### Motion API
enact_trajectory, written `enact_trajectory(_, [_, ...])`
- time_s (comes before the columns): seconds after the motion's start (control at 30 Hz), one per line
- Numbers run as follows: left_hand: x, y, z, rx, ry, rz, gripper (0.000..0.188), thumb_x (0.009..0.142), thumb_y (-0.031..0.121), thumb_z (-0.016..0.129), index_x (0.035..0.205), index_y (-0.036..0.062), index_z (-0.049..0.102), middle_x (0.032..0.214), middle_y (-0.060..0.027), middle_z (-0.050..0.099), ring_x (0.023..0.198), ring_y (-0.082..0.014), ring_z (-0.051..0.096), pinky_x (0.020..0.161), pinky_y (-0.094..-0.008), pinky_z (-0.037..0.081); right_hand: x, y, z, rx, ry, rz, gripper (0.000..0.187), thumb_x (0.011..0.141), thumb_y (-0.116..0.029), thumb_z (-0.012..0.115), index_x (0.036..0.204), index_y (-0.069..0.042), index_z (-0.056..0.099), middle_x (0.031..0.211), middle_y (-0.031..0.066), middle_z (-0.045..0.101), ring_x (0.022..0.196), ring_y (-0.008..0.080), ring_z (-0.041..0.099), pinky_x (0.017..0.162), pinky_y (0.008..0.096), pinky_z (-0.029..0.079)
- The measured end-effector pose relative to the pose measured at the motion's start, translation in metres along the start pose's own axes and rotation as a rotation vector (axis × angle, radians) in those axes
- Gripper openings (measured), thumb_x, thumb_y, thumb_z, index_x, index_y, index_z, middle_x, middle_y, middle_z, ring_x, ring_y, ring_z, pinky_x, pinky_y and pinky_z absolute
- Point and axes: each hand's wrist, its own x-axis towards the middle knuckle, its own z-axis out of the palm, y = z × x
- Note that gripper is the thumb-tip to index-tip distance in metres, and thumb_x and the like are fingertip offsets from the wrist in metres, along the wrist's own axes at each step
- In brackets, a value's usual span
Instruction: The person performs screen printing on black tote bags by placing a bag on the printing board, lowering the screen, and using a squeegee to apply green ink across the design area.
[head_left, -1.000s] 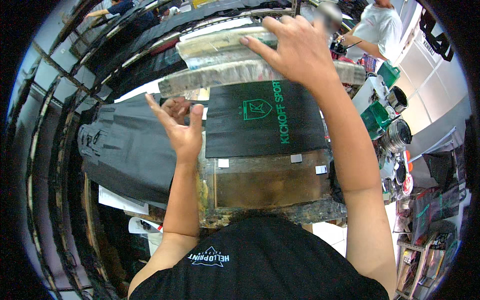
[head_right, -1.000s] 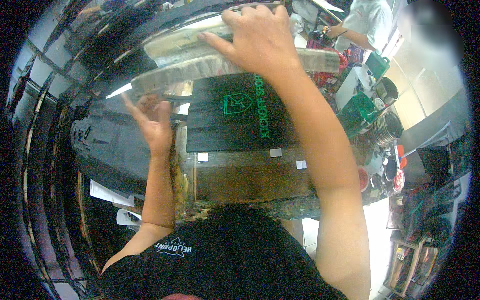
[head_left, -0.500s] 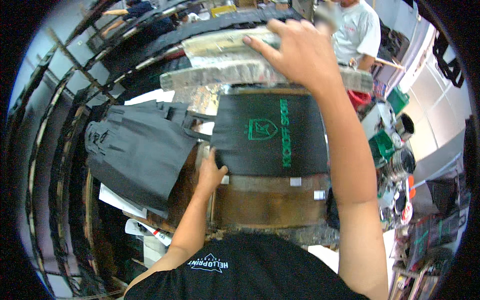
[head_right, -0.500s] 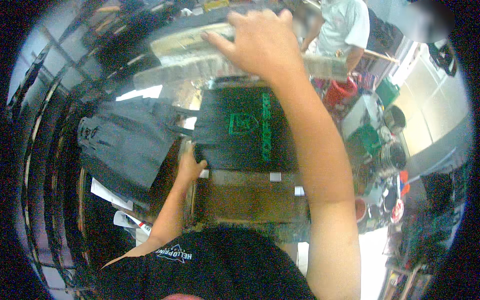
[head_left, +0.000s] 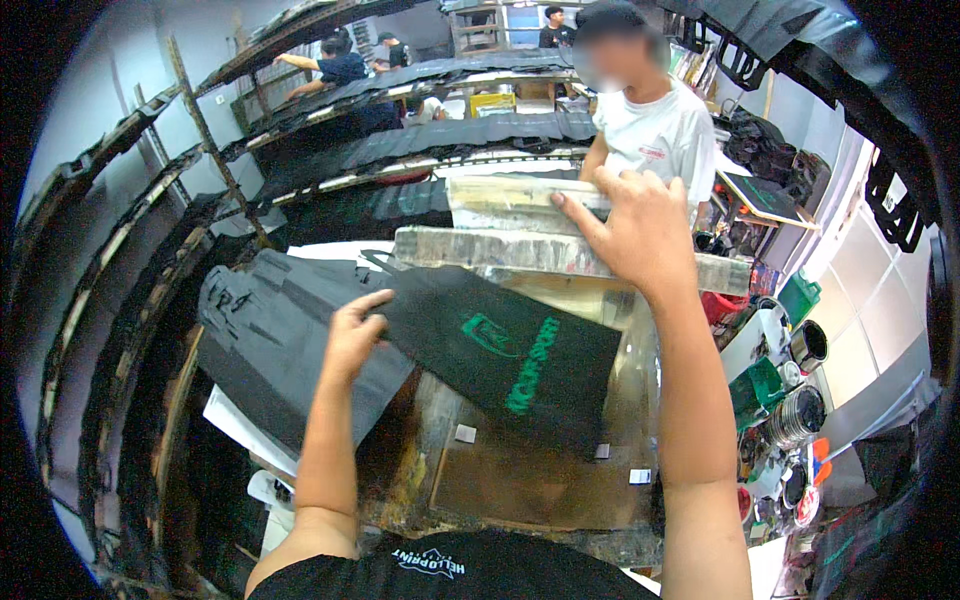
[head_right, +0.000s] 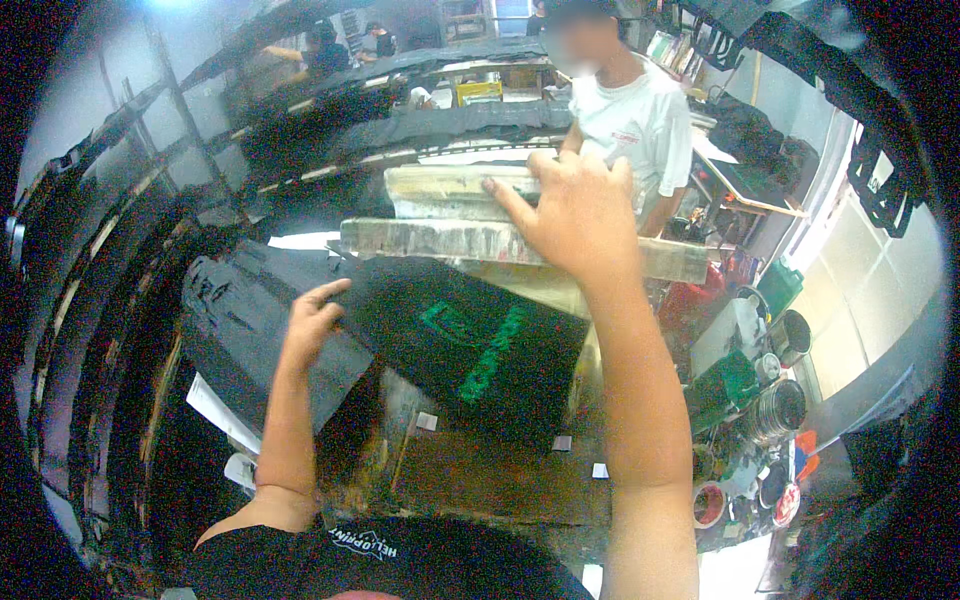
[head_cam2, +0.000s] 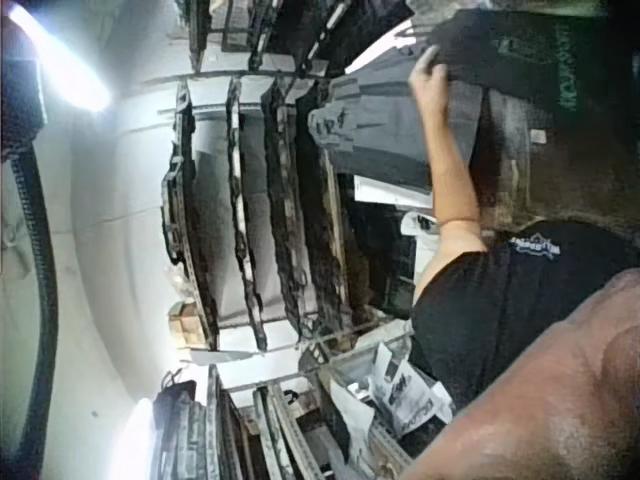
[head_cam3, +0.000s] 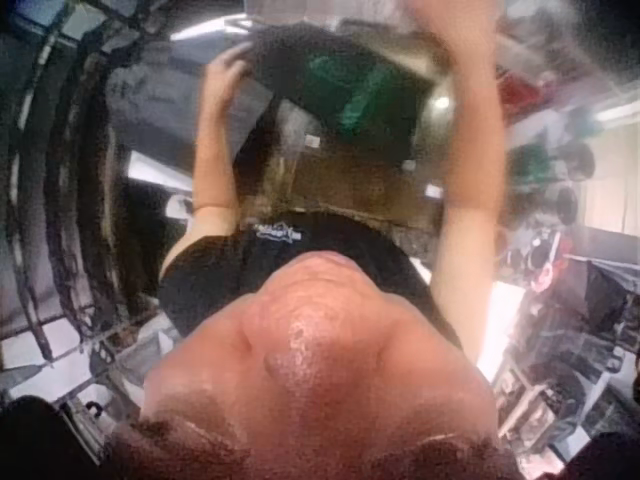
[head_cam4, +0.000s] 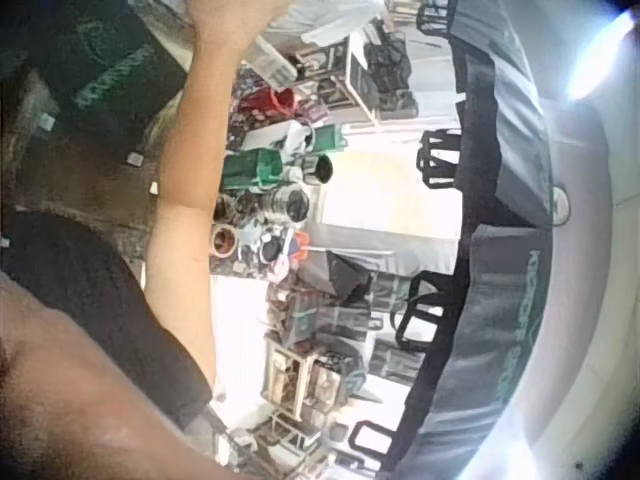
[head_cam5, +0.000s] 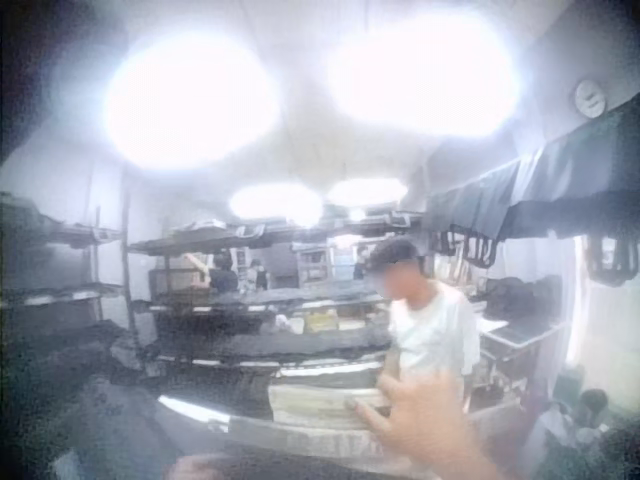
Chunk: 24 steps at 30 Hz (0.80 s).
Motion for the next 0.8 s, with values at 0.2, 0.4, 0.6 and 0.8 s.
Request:
enact_trajectory(0.2, [0.040,-0.036,-0.168,-0.032,0.190,0.017,0.051,0.088,0.003,0.056,0.136,0.0054,0.072,0.081,0.0061,0.064,0.058,-0.0015,0.046,0.052,-0.0202,0.035,-0.005,-0.007,0.002,0.004,0.029,-0.011,0.057,0.096,-0.062,0.065,0.097,-0.006,0.076,0.090,0.0179,0.073,0.092,0.0358,0.069,0.087,0.0485,0.045])
enact_trajectory(0.4, [0.085,-0.073,-0.277,-0.011,0.275,0.026,0.063,0.084,0.002,0.060,0.147,0.0010,0.062,0.095,0.0000,0.068,0.072,-0.0075,0.058,0.068,-0.0218,0.046,-0.008,-0.007,-0.003,-0.039,0.006,0.012,0.058,0.096,-0.063,0.065,0.095,-0.006,0.075,0.088,0.0175,0.072,0.092,0.0354,0.068,0.088,0.0495,0.045])
enact_trajectory(0.6, [0.097,-0.138,-0.364,1.007,0.861,-0.356,0.077,0.090,0.009,0.069,0.163,0.0078,0.043,0.139,-0.0340,0.059,0.115,-0.0366,0.064,0.100,-0.0435,0.051,-0.006,-0.018,-0.002,-0.010,0.043,-0.009,0.059,0.096,-0.065,0.063,0.093,-0.007,0.075,0.088,0.0179,0.073,0.092,0.0353,0.070,0.090,0.0509,0.043])
enact_trajectory(0.8, [-0.017,-0.055,-0.116,0.683,0.505,0.466,0.046,0.100,0.027,0.073,0.138,0.0022,0.065,0.151,-0.0246,0.056,0.144,-0.0420,0.048,0.121,-0.0492,0.036,-0.010,-0.011,-0.009,-0.076,-0.077,0.032,0.057,0.096,-0.060,0.066,0.100,-0.004,0.074,0.090,0.0185,0.070,0.093,0.0355,0.066,0.089,0.0480,0.042])
